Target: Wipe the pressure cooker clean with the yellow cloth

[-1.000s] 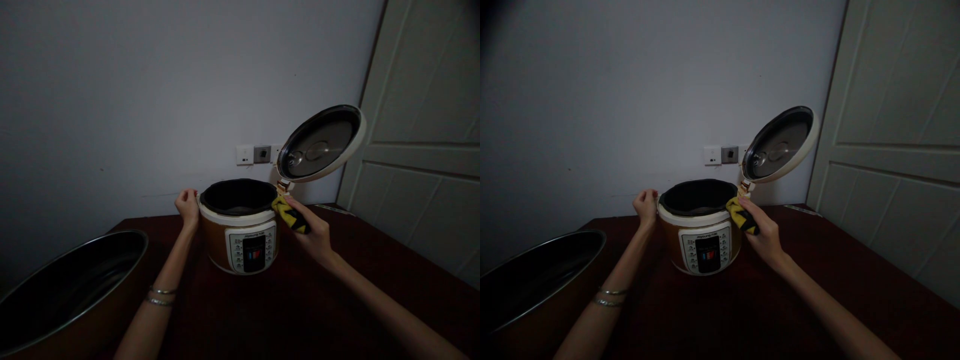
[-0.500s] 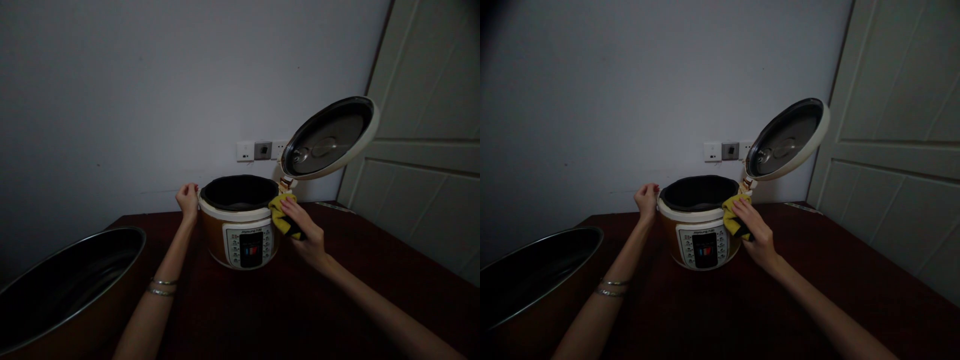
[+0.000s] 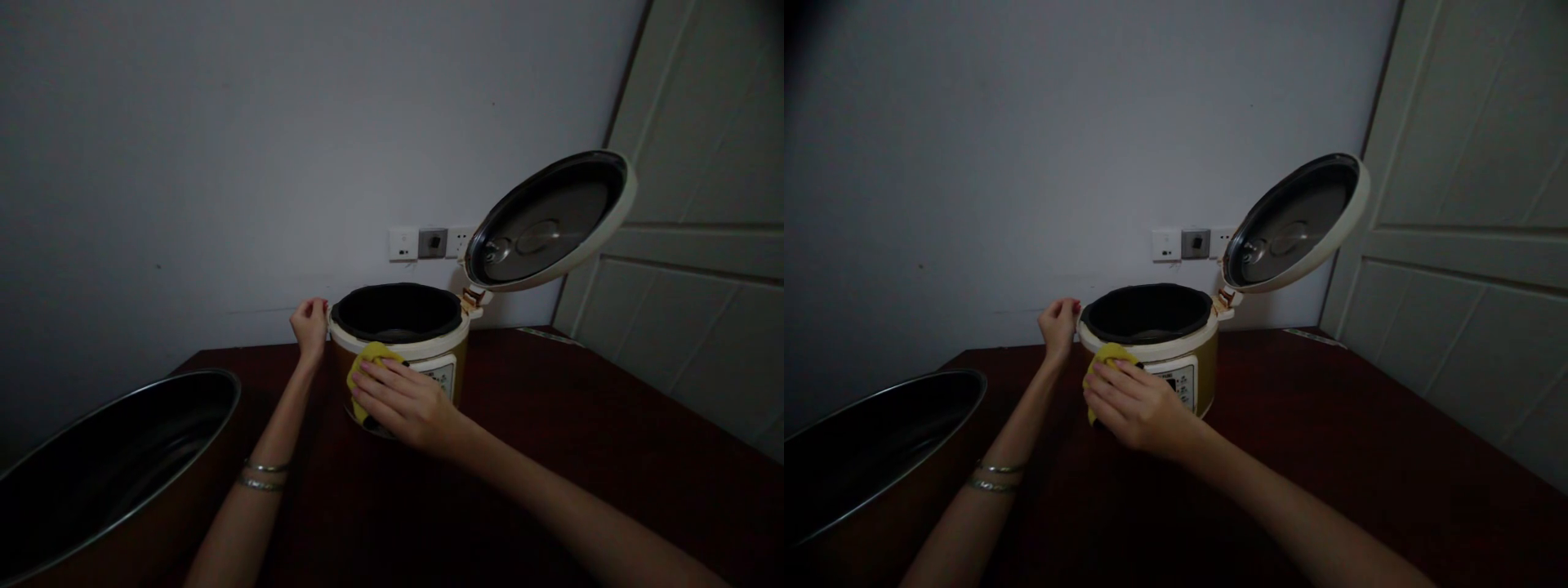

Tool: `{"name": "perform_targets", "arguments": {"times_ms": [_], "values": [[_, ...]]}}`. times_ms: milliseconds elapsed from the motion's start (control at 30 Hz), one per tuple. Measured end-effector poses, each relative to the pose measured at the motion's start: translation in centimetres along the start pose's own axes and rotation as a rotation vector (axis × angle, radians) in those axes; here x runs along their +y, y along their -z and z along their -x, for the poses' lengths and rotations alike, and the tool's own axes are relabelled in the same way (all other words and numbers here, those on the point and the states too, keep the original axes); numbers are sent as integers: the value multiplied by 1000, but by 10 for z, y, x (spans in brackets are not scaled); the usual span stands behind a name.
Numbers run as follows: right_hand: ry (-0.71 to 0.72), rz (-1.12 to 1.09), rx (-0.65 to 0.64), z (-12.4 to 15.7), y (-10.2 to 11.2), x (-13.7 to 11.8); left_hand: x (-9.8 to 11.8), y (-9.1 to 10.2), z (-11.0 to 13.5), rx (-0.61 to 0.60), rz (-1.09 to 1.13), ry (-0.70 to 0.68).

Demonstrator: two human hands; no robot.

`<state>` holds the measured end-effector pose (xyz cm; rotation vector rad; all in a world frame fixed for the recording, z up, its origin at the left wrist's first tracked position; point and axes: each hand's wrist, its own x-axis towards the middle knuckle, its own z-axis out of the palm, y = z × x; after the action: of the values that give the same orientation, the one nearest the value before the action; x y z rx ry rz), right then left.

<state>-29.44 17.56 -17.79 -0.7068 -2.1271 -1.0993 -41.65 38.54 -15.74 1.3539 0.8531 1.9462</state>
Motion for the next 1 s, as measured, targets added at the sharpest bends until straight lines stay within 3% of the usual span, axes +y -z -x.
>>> {"name": "perform_targets", "arguments": {"times_ms": [133, 367, 467, 633, 733, 867, 1000], "values": [[-58, -39, -48, 1, 12, 4, 4, 4, 1, -37, -32, -41], [-252, -115, -79, 54, 63, 22, 3, 3, 1, -40, -4, -70], [-272, -67, -67, 61, 64, 21, -1, 3, 1, -47, -6, -69], [-218, 67, -47, 43, 51, 14, -1, 4, -1, -52, -53, -86], [-257, 41, -132, 36, 51, 15, 19, 9, 4, -22, -159, -211], [-312, -13, -132, 43, 55, 22, 71, 14, 32, -35, -132, -439], [-333, -119, -126, 50, 55, 28, 113, 14, 71, -253, -141, -437]]}}
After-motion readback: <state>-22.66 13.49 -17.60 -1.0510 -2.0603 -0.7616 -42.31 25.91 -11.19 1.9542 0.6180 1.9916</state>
